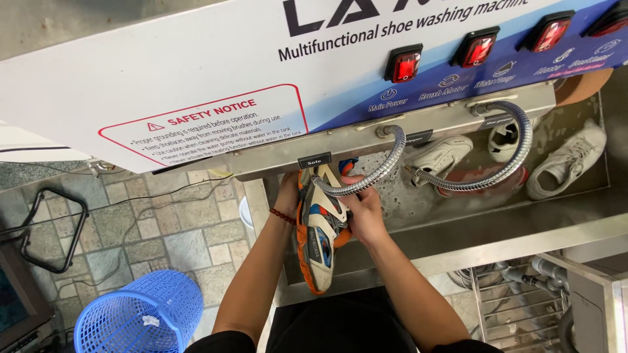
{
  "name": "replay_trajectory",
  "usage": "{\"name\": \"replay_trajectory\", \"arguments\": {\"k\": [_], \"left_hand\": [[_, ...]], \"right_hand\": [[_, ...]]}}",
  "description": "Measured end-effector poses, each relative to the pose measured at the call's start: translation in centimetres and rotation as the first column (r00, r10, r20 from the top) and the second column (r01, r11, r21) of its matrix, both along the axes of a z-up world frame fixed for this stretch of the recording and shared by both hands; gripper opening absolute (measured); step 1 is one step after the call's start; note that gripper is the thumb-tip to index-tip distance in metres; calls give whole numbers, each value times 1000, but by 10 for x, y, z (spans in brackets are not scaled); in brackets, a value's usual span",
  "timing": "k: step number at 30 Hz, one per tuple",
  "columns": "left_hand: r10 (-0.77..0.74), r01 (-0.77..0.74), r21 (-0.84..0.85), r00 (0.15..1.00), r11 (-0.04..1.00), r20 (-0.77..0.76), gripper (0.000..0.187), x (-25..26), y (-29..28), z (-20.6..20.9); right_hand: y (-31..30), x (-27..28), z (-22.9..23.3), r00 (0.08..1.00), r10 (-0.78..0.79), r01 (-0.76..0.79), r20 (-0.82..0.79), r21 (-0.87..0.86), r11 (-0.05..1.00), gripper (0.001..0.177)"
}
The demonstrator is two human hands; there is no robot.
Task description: Cleaning a shoe using a multifunctional shoe washing machine.
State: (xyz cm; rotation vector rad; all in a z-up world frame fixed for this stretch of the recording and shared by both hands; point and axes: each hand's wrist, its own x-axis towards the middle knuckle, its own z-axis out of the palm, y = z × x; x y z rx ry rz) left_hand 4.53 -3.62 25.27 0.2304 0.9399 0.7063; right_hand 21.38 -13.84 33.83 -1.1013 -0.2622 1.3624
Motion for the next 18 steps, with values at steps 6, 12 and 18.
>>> {"name": "replay_trajectory", "arguments": {"k": [6,12,18], "left_hand": [[80,-83,41,994,996,72,36,5,-7,29],[65,-64,256,998,965,4,31,1,-8,40],[74,-6,442,988,897,-136,19,15,-8,52]], "right_hand": [[-4,5,25,994,99,-96,56,-50,994,25],[-26,8,-11,996,49,-44,81,-63,997,20],[-38,21,-19,636,48,-161,770,72,984,24]]}}
